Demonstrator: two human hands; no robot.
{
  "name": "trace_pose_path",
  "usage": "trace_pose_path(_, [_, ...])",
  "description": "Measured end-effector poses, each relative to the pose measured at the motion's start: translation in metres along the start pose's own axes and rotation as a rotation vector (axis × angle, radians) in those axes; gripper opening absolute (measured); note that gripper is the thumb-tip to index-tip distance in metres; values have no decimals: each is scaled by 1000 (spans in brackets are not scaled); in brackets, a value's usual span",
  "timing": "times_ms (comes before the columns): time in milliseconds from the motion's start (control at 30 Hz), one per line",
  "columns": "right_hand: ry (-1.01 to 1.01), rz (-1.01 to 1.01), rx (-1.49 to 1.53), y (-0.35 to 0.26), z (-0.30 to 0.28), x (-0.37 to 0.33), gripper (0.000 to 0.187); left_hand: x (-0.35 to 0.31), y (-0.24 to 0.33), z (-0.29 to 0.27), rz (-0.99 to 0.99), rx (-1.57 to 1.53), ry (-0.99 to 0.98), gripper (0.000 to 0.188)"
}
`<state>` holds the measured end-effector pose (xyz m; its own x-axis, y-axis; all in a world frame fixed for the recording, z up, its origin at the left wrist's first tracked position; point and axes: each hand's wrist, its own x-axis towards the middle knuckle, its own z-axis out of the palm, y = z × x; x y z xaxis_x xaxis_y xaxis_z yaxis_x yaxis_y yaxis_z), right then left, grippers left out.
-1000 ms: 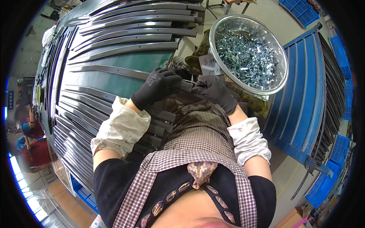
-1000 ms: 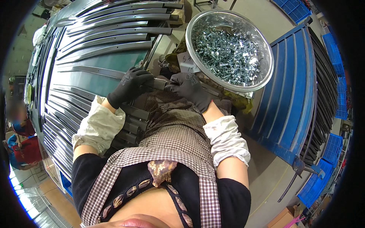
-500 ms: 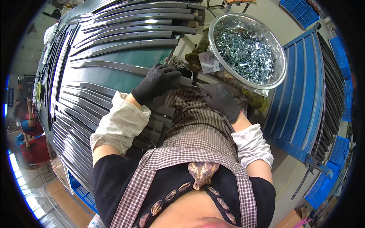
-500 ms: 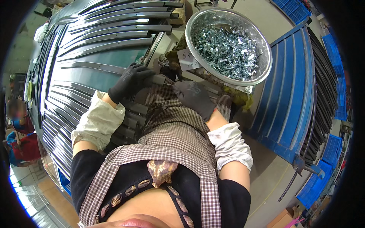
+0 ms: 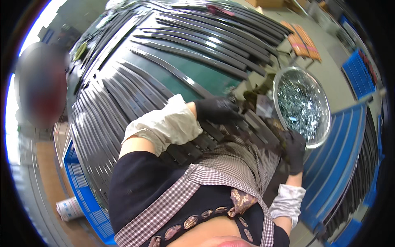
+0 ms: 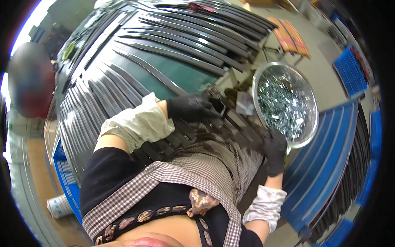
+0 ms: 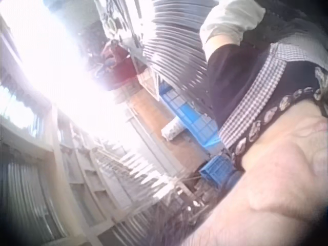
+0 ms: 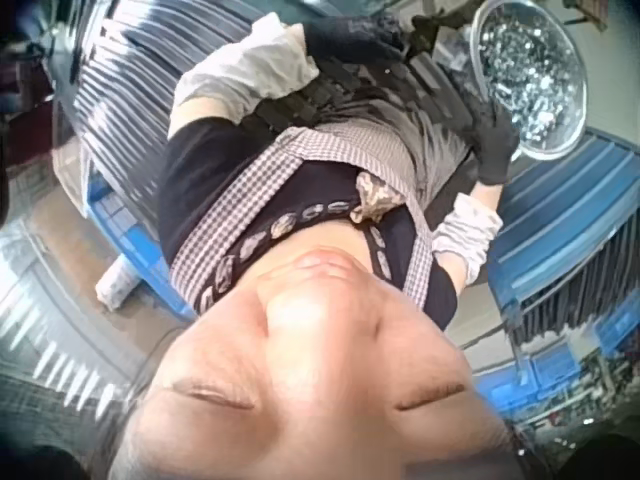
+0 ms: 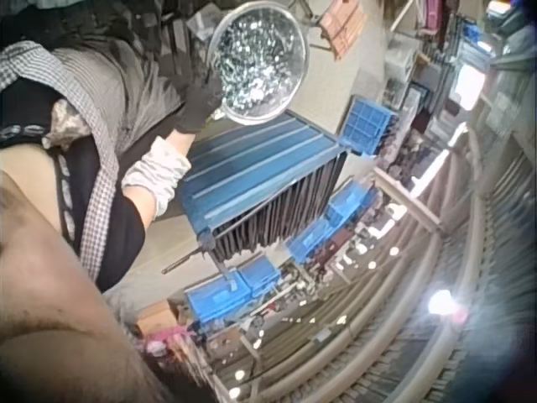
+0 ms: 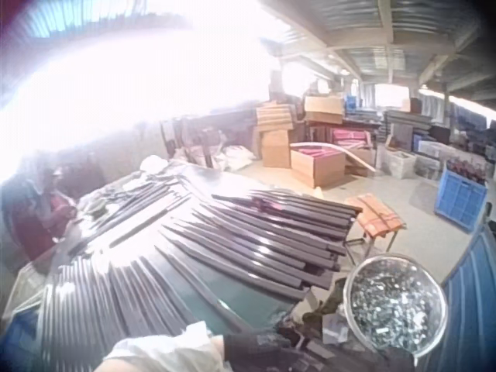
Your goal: The person picks up long metal frame pieces from a stack and inserts small fasteners from a metal bowl into pre-drilled holes along the frame. The person repeats this process for multiple frames, placing each fastener by hand and occasionally adjusting the frame position on the workbench.
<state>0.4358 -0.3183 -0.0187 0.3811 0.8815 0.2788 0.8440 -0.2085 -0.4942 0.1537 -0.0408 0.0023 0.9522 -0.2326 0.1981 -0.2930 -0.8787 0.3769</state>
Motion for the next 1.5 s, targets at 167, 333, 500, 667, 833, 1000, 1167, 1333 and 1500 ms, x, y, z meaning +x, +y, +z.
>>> trace_pose_path(167, [-76,131,-229,51,-6,41,26,-13,73,-34,-185,-196,-123,53])
trace_pose_path(333, [-315,190,-488,85,17,66,60,-72,112,-48,-435,-409,-355,50])
trace_pose_path(500, [-157,37,-440,126,30,54,28,-72,74,-100,-757,-591,-298,42])
trace_pose_path(667, [-233,211,-427,129,17,61,24,-36,-40,-93,-573,303,252,44])
trace_pose_path(833, [-153,409,-209,124,0,56,31,-28,-98,-53,-633,469,293,44])
trace_pose_path(1000, [2,317,-140,119,-16,51,29,-28,-83,-55,-615,480,250,40])
trace_pose_path(1167, [212,373,490,60,-17,63,24,-25,-72,-65,-493,367,335,31])
trace_pose_path(1333, [152,401,924,-10,-2,69,21,-33,-74,-42,-606,64,360,32])
trace_pose_path(1500, [-103,364,1131,-82,6,63,14,-28,-47,-51,-528,4,373,30])
